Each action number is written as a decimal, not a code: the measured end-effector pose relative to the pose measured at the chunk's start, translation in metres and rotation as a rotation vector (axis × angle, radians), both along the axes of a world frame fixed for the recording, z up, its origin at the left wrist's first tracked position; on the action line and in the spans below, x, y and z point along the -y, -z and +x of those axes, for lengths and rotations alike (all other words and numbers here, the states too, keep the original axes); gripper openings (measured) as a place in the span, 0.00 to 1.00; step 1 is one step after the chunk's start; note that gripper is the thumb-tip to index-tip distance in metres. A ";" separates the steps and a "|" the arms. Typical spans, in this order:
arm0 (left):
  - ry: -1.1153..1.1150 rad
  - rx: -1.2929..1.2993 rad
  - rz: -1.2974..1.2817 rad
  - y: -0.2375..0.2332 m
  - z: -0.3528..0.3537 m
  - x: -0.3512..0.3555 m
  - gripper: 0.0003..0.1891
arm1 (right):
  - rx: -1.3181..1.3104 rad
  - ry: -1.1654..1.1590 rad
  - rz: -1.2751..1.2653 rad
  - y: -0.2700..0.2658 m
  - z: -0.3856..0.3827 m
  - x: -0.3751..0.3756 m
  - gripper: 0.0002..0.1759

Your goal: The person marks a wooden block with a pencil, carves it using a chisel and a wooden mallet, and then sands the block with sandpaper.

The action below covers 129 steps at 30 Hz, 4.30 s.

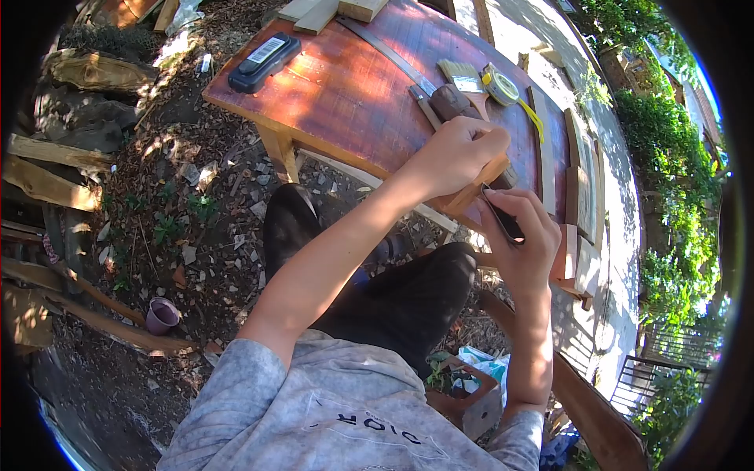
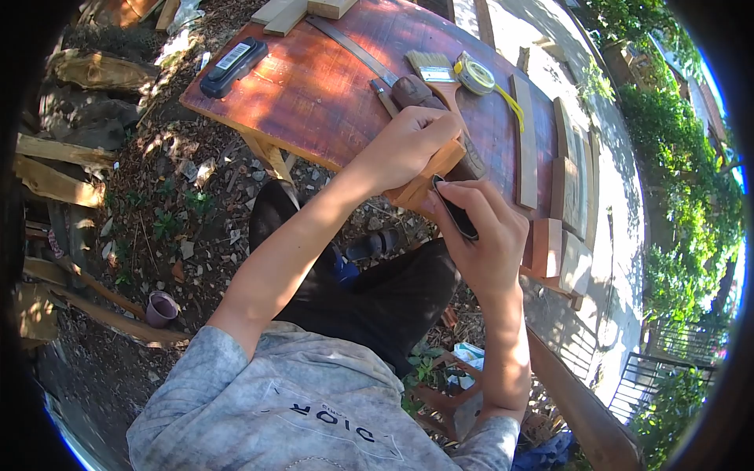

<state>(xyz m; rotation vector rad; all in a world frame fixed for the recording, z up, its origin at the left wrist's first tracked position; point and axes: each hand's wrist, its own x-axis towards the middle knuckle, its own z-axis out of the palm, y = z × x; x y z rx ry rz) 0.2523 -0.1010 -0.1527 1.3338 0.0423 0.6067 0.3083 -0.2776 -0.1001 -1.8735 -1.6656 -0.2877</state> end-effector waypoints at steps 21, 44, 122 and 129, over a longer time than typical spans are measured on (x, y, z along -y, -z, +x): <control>-0.004 -0.006 0.014 0.004 0.001 -0.001 0.21 | 0.173 -0.079 -0.004 -0.004 -0.004 0.000 0.11; -0.024 -0.012 -0.044 -0.002 -0.002 0.002 0.21 | 0.302 -0.087 -0.091 -0.014 -0.004 -0.001 0.12; 0.118 -0.119 0.109 -0.004 -0.007 0.007 0.20 | 0.612 -0.009 -0.046 0.008 0.002 0.011 0.10; 0.105 -0.130 0.158 -0.002 -0.006 0.006 0.21 | 0.605 -0.003 -0.003 0.015 0.001 0.010 0.09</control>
